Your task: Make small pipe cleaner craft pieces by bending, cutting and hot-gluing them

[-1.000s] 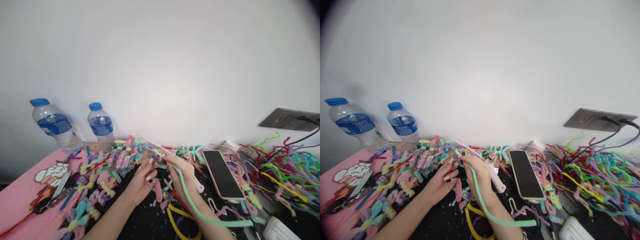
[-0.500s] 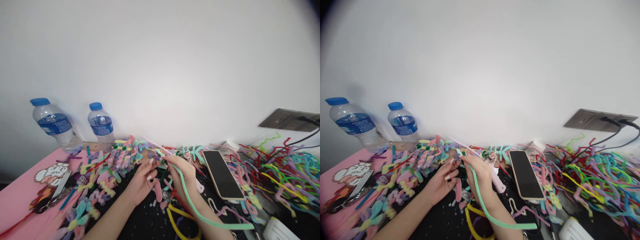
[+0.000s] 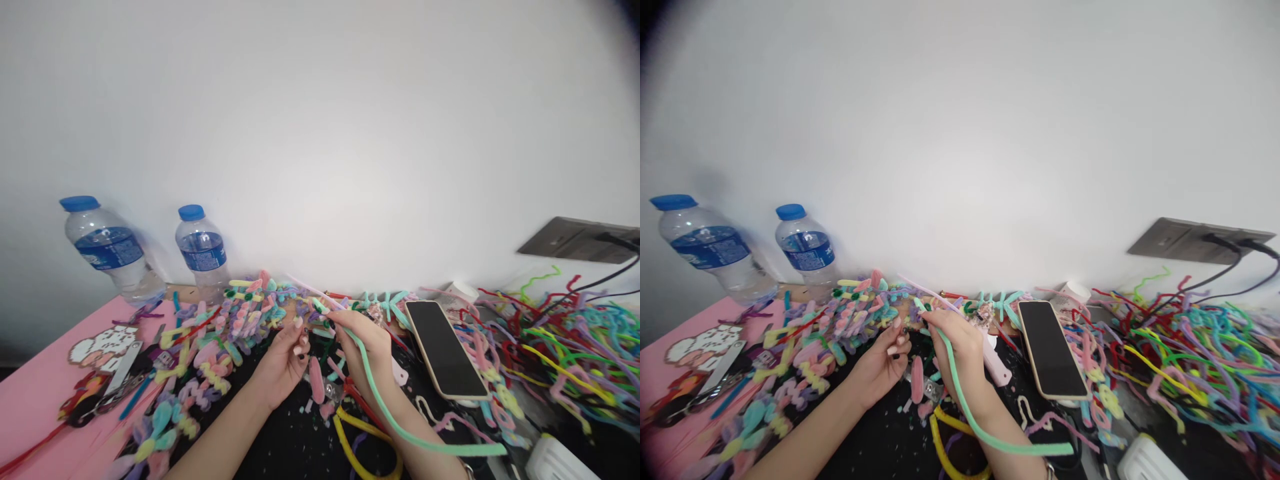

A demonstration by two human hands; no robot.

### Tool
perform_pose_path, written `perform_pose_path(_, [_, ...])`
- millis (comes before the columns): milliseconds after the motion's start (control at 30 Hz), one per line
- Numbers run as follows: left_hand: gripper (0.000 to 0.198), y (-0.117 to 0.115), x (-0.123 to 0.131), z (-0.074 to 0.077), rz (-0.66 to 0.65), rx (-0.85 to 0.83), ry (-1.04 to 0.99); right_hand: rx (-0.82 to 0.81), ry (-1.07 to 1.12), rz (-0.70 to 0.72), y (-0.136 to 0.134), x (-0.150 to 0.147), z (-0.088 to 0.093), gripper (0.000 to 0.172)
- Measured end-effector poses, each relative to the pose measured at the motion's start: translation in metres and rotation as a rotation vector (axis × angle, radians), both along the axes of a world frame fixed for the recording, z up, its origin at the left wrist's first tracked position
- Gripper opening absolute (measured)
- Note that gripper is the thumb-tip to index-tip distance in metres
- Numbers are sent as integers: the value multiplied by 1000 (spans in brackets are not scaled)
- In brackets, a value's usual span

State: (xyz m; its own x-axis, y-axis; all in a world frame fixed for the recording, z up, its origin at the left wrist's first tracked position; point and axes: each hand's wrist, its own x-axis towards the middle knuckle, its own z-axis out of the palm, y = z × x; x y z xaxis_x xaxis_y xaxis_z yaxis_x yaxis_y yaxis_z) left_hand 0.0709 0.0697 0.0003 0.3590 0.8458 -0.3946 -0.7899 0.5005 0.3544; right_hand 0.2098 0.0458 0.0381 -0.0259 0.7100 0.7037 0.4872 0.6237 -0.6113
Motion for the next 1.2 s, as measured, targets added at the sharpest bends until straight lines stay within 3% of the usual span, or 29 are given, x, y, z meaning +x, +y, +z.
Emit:
perform_pose_path(400, [11, 1, 0, -10, -29, 72, 71, 4, -19, -21, 0, 1, 1, 22])
perform_pose_path(667, [13, 1, -1, -14, -71, 173, -8, -1, -15, -40, 0, 3, 4, 23])
perform_pose_path(933, [17, 0, -1, -11, -87, 201, -28, -25, -3, -44, -1, 2, 3, 24])
perform_pose_path(1100, [8, 0, -1, -9, -57, 191, -47, -33, 14, -60, -2, 1, 2, 24])
perform_pose_path(1200, [15, 1, -3, -7, -85, 202, -94, -13, -1, -46, -2, 1, 2, 25])
